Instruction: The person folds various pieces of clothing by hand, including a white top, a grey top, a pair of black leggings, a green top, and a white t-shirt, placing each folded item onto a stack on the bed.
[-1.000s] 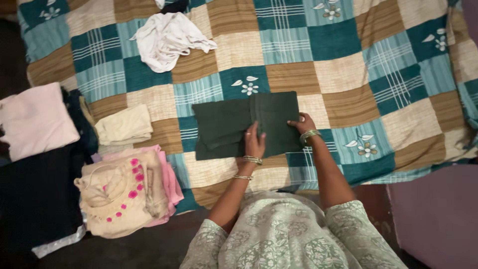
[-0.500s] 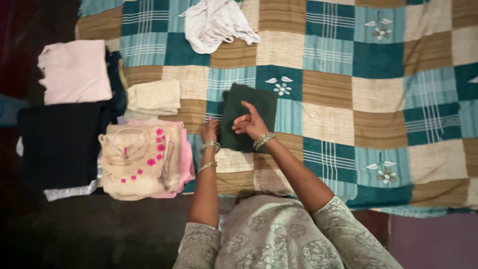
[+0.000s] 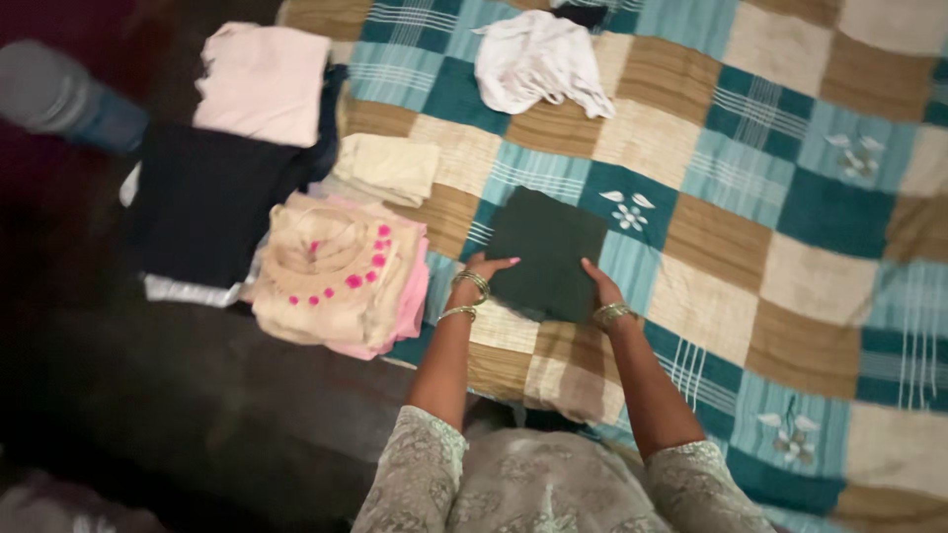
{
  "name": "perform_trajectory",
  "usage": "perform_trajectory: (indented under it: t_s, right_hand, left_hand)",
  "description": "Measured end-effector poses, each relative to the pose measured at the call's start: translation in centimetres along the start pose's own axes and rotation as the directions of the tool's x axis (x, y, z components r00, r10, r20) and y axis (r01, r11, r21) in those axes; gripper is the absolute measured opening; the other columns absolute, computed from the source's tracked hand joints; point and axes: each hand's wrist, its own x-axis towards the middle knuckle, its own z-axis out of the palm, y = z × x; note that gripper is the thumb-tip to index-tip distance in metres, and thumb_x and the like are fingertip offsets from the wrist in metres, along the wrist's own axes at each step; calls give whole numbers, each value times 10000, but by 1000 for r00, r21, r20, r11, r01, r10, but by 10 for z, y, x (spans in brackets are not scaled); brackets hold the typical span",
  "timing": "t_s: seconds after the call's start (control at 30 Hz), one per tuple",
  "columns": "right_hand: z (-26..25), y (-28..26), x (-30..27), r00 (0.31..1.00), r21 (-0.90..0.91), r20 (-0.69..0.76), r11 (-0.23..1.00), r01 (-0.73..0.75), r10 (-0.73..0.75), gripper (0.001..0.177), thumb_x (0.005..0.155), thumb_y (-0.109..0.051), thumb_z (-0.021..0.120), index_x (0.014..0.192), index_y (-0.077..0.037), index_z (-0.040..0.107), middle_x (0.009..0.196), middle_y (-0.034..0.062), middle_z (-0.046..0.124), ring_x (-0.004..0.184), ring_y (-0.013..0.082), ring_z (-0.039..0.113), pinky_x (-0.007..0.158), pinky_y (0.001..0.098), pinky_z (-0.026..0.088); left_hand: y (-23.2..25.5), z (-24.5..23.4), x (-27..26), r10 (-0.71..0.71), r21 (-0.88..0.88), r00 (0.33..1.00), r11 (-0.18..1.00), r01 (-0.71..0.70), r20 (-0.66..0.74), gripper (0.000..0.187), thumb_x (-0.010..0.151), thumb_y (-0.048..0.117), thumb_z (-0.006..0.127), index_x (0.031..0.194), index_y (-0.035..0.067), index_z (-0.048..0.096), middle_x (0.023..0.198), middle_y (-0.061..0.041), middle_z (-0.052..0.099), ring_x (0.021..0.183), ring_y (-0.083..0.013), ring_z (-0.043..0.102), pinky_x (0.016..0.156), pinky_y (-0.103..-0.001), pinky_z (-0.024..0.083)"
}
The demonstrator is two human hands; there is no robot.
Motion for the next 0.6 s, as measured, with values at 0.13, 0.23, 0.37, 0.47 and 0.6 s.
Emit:
perform_trajectory:
  t_s: [0.13,0.23,0.37,0.47,0.6]
  right_hand:
    - [6,-15,0,954,81,298,997,7,-30,515,877,-340,745,1264,-15,648,1079,131,732,922,268,719,844,389,594]
    - [21,-19,-10,941,126,338,989,-75,29,468,910,-266,733,1264,18,621,1136,153,710,971,295,701,873,407,597]
    - [62,-23,-40,920,88,390,993,-84,44,469,865,-239,684,1279,-24,633,1189,117,715,1042,255,717,901,385,596]
    - [112,-33,-76,896,107,437,984,-143,83,433,917,-216,680,1274,19,610,1167,153,704,1022,292,704,920,423,585]
    - [210,-40,-112,853,94,517,995,21,-67,435,881,-70,652,1309,-57,573,1203,103,700,1082,253,702,931,400,588]
  left_hand:
    - [9,-3,-22,191,5,975,981,-193,117,552,736,131,894,1220,-30,682,1142,-120,757,1001,-214,732,904,-344,596]
    - [29,-15,-49,286,2,932,956,-293,222,590,758,121,889,1279,-8,644,1174,-87,733,1047,-179,701,934,-328,573]
    - [73,-57,-91,315,138,913,924,-358,258,601,810,176,861,1338,-23,652,1202,-80,742,1103,-171,694,975,-326,558]
    - [116,-96,-127,403,46,860,898,-437,313,596,846,198,836,1349,-26,610,1191,-93,720,1065,-190,682,945,-363,563]
    - [187,-168,-196,456,413,874,773,-481,166,527,928,208,774,1385,11,600,1226,-39,697,1127,-114,638,983,-291,519]
